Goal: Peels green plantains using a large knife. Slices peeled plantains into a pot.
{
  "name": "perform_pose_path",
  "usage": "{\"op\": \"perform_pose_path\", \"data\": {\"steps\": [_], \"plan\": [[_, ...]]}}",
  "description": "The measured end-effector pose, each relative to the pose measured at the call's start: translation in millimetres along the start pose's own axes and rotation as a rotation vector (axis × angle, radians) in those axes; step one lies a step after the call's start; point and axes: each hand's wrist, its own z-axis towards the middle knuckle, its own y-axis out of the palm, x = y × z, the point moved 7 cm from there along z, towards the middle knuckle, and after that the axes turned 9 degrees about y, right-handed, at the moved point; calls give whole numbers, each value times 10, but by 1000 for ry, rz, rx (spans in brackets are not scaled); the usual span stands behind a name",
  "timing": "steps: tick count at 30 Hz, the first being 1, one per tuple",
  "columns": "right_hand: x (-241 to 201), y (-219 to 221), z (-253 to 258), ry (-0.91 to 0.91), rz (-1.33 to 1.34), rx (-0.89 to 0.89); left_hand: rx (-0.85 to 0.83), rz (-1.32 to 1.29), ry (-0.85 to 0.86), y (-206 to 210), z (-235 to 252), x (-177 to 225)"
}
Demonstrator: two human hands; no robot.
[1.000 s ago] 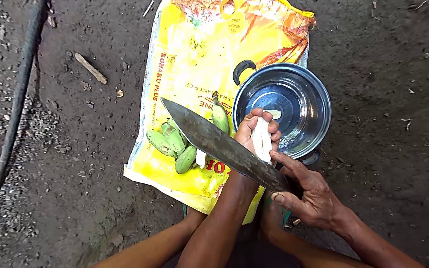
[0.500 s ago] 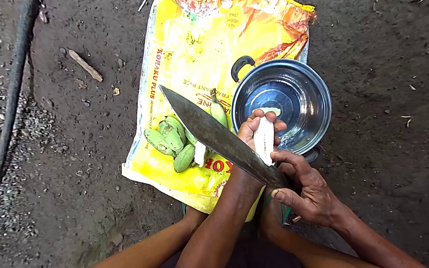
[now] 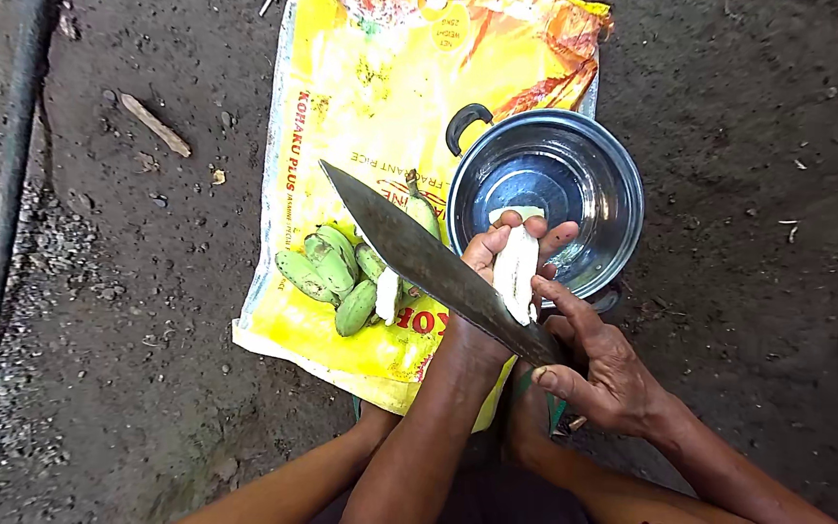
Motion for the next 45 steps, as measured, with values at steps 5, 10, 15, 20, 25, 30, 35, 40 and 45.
{"op": "perform_pose_path", "data": {"steps": [5, 10, 15, 20, 25, 30, 35, 40, 45], "plan": [[43, -12, 25, 9, 5, 37, 45, -7, -3, 17, -34, -20], [153, -179, 5, 50, -4, 130, 20, 33, 3, 146, -115, -112], [124, -132, -32, 58, -16, 108, 46, -34, -20, 83, -50, -71], [201, -127, 1, 155, -11, 119, 153, 43, 20, -43, 75, -66], [274, -127, -5, 294, 156, 63, 365, 362, 173, -299, 143, 48], [351, -133, -32, 291, 331, 30, 423, 351, 195, -357, 135, 121], [425, -211, -34, 350, 318, 66, 293, 174, 134, -263, 167, 109], [297, -257, -44, 307, 189, 83, 235, 82, 68, -170, 140, 86], [91, -214, -40, 188, 6, 80, 219, 45, 25, -89, 109, 54]]}}
